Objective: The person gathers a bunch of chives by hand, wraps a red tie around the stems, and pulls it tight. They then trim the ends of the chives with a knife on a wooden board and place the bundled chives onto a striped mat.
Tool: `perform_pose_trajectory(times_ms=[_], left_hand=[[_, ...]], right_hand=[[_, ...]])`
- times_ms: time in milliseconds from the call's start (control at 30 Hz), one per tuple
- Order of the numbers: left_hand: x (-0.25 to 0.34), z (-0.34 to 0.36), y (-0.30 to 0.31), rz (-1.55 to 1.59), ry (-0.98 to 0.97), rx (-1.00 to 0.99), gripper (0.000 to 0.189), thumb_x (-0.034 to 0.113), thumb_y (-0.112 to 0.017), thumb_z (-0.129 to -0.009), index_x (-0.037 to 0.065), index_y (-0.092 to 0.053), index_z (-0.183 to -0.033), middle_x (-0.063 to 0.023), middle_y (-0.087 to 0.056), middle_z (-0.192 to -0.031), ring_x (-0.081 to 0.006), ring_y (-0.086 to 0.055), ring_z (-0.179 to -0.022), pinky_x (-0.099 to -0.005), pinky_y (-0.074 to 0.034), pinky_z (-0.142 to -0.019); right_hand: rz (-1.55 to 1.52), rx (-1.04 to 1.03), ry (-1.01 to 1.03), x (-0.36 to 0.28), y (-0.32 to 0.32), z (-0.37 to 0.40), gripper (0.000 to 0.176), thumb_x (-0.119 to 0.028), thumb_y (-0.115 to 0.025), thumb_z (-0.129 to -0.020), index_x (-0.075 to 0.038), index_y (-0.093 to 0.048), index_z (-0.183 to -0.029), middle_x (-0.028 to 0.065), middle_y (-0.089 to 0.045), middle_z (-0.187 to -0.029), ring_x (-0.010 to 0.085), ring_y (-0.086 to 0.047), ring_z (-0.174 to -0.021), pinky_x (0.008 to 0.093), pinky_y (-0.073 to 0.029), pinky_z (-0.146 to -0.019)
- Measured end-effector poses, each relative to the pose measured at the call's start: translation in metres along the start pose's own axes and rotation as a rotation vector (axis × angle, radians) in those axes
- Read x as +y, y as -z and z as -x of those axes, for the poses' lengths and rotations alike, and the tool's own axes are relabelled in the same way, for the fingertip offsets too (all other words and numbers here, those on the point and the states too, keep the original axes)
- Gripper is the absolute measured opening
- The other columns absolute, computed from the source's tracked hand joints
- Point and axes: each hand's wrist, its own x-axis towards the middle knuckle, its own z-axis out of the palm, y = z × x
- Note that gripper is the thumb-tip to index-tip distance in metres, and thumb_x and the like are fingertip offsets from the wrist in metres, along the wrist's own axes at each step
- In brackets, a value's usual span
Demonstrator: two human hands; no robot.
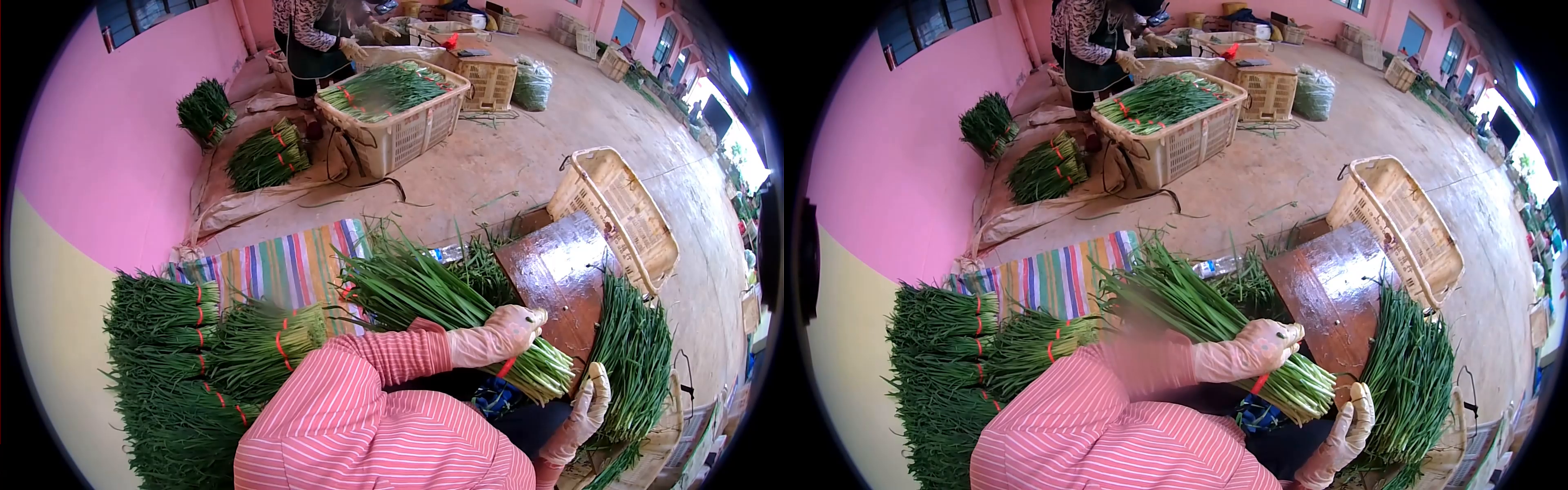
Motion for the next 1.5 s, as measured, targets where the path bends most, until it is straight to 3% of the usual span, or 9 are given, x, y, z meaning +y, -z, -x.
perform_pose_trajectory(times_ms=[200, 400, 667, 767, 900, 1100, 1233, 1400, 1500], left_hand=[[0.001, 0.001, -0.002, 0.005, 0.003, 0.017, 0.017, 0.013, -0.058, -0.087, 0.001, -0.059, -0.1, -0.0161, -0.067, -0.093, -0.0307, -0.066, -0.085, -0.037, -0.053, -0.073], [0.009, 0.009, 0.008, 0.012, 0.0, 0.037, 0.018, 0.017, -0.059, -0.083, 0.004, -0.058, -0.094, -0.0149, -0.066, -0.087, -0.0326, -0.065, -0.078, -0.0398, -0.052, -0.067], [0.005, 0.014, 0.006, 0.063, -0.115, 0.176, 0.017, 0.02, -0.058, -0.083, 0.005, -0.058, -0.093, -0.0127, -0.064, -0.084, -0.0314, -0.064, -0.076, -0.0392, -0.051, -0.065], [0.011, -0.001, 0.021, 0.046, -0.34, 0.388, 0.013, 0.017, -0.061, -0.083, 0.004, -0.058, -0.085, -0.0107, -0.062, -0.078, -0.0286, -0.062, -0.069, -0.0375, -0.05, -0.061], [0.028, -0.055, 0.046, -0.018, -0.489, 0.506, 0.012, 0.016, -0.058, -0.085, 0.008, -0.053, -0.078, -0.0092, -0.053, -0.068, -0.0284, -0.056, -0.061, -0.0406, -0.045, -0.056], [0.017, -0.143, 0.011, -0.02, -0.67, 0.549, 0.014, 0.018, -0.057, -0.084, 0.008, -0.054, -0.075, -0.0091, -0.055, -0.071, -0.03, -0.058, -0.069, -0.0405, -0.048, -0.065], [-0.009, -0.169, -0.036, 0.135, -0.553, 0.365, 0.016, 0.019, -0.059, -0.082, 0.006, -0.055, -0.074, -0.011, -0.057, -0.072, -0.0316, -0.06, -0.073, -0.0412, -0.049, -0.068], [-0.07, -0.16, -0.119, 0.16, -0.423, 0.236, 0.014, 0.019, -0.058, -0.084, 0.006, -0.056, -0.077, -0.0126, -0.059, -0.074, -0.0329, -0.06, -0.073, -0.0414, -0.048, -0.068], [-0.079, -0.164, -0.132, 0.296, -0.485, 0.247, 0.013, 0.018, -0.055, -0.085, 0.007, -0.059, -0.078, -0.0128, -0.059, -0.074, -0.0328, -0.059, -0.073, -0.0424, -0.046, -0.066]], right_hand=[[0.426, -0.171, 0.345, -0.044, -0.026, -0.006, 0.029, -0.007, -0.051, -0.094, 0.001, -0.059, -0.121, 0.0154, -0.057, -0.123, 0.0249, -0.056, -0.113, 0.0348, -0.043, -0.098], [1.011, -0.65, 0.68, -0.052, -0.06, -0.024, 0.077, -0.055, -0.061, -0.08, 0.005, -0.05, -0.126, 0.0217, -0.055, -0.123, 0.0385, -0.049, -0.118, 0.0482, -0.034, -0.103], [0.897, -0.856, 0.417, -0.052, -0.063, -0.028, 0.095, -0.051, -0.081, -0.058, 0.005, -0.046, -0.126, 0.0228, -0.052, -0.126, 0.0374, -0.051, -0.115, 0.0422, -0.039, -0.099], [0.894, -0.86, 0.464, -0.073, -0.066, -0.047, 0.101, -0.042, -0.084, -0.053, 0.004, -0.041, -0.132, 0.0222, -0.049, -0.13, 0.0382, -0.049, -0.118, 0.0435, -0.037, -0.102], [1.025, -0.421, 0.682, -0.064, -0.069, -0.066, 0.107, -0.022, -0.086, -0.049, -0.001, -0.035, -0.14, 0.0197, -0.041, -0.14, 0.0387, -0.039, -0.129, 0.0463, -0.031, -0.107], [0.972, -0.05, 0.759, -0.009, -0.079, -0.106, 0.098, -0.033, -0.079, -0.066, 0.003, -0.029, -0.142, 0.0217, -0.042, -0.14, 0.0402, -0.044, -0.125, 0.0468, -0.035, -0.104], [1.048, -0.004, 0.665, 0.049, -0.075, -0.119, 0.086, -0.033, -0.073, -0.076, 0.005, -0.03, -0.141, 0.0248, -0.042, -0.139, 0.0417, -0.044, -0.125, 0.0442, -0.036, -0.105], [1.282, -0.184, 0.316, 0.121, -0.065, -0.116, 0.109, -0.04, -0.082, -0.058, -0.001, -0.027, -0.144, 0.0187, -0.04, -0.142, 0.0377, -0.041, -0.127, 0.0461, -0.034, -0.104], [1.114, -0.169, 0.464, 0.132, -0.059, -0.117, 0.103, -0.033, -0.083, -0.06, -0.001, -0.03, -0.142, 0.0189, -0.042, -0.14, 0.0364, -0.042, -0.126, 0.0451, -0.034, -0.105]])
